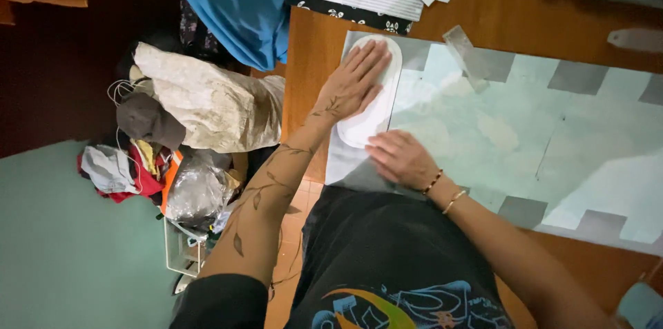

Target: Cut fabric pieces following paper patterns using scissors

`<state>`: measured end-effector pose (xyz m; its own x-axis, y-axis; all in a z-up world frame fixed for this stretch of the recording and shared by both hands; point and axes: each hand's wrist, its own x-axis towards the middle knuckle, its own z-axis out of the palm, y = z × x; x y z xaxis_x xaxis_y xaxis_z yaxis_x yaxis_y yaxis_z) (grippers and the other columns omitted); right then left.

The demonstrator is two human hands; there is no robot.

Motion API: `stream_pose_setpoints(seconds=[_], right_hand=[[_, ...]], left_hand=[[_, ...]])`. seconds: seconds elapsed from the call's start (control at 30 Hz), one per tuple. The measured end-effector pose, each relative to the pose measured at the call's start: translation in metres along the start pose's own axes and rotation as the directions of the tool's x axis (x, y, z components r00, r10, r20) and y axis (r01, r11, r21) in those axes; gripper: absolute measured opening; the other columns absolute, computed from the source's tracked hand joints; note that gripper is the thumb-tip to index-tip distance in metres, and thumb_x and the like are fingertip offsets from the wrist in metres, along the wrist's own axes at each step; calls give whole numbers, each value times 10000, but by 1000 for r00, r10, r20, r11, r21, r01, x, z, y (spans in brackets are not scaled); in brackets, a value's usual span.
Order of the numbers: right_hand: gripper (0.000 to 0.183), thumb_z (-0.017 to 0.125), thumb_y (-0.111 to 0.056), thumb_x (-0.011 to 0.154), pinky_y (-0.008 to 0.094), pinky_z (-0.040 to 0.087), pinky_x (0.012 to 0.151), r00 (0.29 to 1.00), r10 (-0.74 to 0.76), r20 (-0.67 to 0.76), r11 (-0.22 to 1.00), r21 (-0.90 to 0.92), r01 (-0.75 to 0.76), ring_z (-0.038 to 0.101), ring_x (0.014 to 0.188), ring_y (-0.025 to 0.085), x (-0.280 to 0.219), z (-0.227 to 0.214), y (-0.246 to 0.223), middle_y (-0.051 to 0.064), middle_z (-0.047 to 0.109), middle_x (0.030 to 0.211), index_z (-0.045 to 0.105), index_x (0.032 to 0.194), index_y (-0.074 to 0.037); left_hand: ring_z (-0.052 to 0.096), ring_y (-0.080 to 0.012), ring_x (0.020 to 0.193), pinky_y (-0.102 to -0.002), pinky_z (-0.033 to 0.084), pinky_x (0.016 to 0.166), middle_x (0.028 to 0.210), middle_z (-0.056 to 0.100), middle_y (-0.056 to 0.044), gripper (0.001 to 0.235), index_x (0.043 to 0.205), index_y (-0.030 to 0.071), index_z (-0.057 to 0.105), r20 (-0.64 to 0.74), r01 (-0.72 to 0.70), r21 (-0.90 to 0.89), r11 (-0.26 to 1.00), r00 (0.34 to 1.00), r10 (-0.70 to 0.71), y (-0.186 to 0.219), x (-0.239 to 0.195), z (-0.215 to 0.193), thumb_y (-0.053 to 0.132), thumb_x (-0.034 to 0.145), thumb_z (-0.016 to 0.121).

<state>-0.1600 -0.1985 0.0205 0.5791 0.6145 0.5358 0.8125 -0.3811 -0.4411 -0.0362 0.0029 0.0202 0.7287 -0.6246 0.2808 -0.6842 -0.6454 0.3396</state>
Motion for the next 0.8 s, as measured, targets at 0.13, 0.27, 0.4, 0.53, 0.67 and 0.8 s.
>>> stream_pose_setpoints(seconds=[0.13,0.27,0.4,0.53,0.67,0.8], right_hand=[[427,514,-295,985,446,350,1129,999,21,27,999,-34,-20,525,1339,280,-4,1,-15,118,559,1437,587,1361,-106],[474,489,-328,981,463,336,1151,999,41,34,996,-81,-38,497,1390,286,-4,2,-16,134,532,1490,576,1393,-111],[454,503,-340,1017,488,338,1166,963,1,269,989,-142,39,481,1391,275,-8,-13,-12,138,535,1472,579,1366,-60],[375,574,-220,995,469,310,1190,962,72,264,996,24,-82,524,1348,258,-10,-16,-6,129,575,1416,597,1331,-55],[300,642,-165,962,540,421,1016,851,443,-282,869,-99,-485,589,1163,404,-20,-41,37,200,619,1220,617,1209,3],[836,1022,-68,709,546,408,990,606,635,-480,606,-178,-776,472,1154,435,-34,-72,90,221,414,1314,548,1391,22]], left_hand=[[278,-343,1519,-457,256,1246,1630,302,-153,656,1590,151,321,130,51,58,997,990,-58,1,-3,3,487,1044,461],[167,-378,1537,-469,178,1266,1663,246,-100,681,1618,237,266,214,125,153,980,964,-156,10,1,-8,598,1045,330],[55,-371,1548,-495,124,1291,1682,77,-88,672,1650,263,167,369,120,353,928,894,-256,23,7,-21,644,1111,291],[54,-373,1561,-500,100,1299,1683,70,-138,706,1646,266,177,351,154,317,936,897,-267,26,10,-22,669,1078,290],[83,-401,1550,-578,128,1266,1657,87,-203,739,1589,226,249,234,307,248,919,901,-365,40,14,14,597,1000,497],[321,-436,1500,-621,275,1226,1519,410,-202,709,1431,180,480,-103,337,-152,929,930,-354,80,37,53,329,817,804]])
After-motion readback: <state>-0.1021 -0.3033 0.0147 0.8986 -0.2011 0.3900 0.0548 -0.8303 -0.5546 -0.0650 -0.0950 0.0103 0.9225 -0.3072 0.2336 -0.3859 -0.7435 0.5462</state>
